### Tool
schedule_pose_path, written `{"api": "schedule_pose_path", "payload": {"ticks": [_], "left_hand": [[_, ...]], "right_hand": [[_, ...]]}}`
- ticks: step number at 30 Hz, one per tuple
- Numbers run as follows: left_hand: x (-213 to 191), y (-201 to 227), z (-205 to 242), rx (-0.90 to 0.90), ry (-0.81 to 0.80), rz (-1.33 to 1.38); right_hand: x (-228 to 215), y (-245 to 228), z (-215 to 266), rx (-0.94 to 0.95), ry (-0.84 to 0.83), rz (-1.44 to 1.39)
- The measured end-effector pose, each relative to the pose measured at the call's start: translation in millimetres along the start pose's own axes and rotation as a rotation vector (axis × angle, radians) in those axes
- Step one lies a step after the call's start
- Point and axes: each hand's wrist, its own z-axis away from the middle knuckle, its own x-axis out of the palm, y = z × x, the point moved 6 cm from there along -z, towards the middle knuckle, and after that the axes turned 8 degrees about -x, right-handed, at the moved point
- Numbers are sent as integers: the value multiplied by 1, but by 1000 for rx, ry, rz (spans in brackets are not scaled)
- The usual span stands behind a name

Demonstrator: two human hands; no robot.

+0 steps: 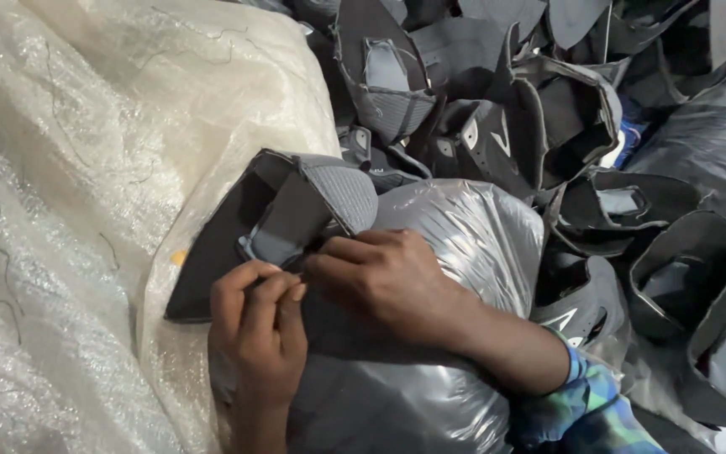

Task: The person picks up a grey athletic shoe from a large pile of similar footwear and plastic bags. They turn the shoe over to inspect the sole, the interior, and the laces, then place it back into the pile and repeat the process with another shoe.

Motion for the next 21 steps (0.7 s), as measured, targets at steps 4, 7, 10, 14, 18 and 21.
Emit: {"api": "schedule_pose_path", "payload": {"ticks": [4, 7, 10, 14, 18, 21], "left_hand": [[2, -15, 5, -123, -24, 220], [-1, -27, 9, -224, 65, 497], [-8, -43, 19, -208, 292, 725], [-23, -45, 22, -51, 575, 824], [-28, -40, 23, -56, 647, 513], [-12, -54, 12, -268, 405, 700]], "right_hand": [[0, 8, 1, 11, -7, -15], [3, 8, 1, -38, -4, 1], [24, 32, 15, 2, -16, 68], [-6, 85, 27, 195, 212, -70], [-37, 141, 82, 341, 661, -427], [-58, 148, 114, 529, 993, -828]]}}
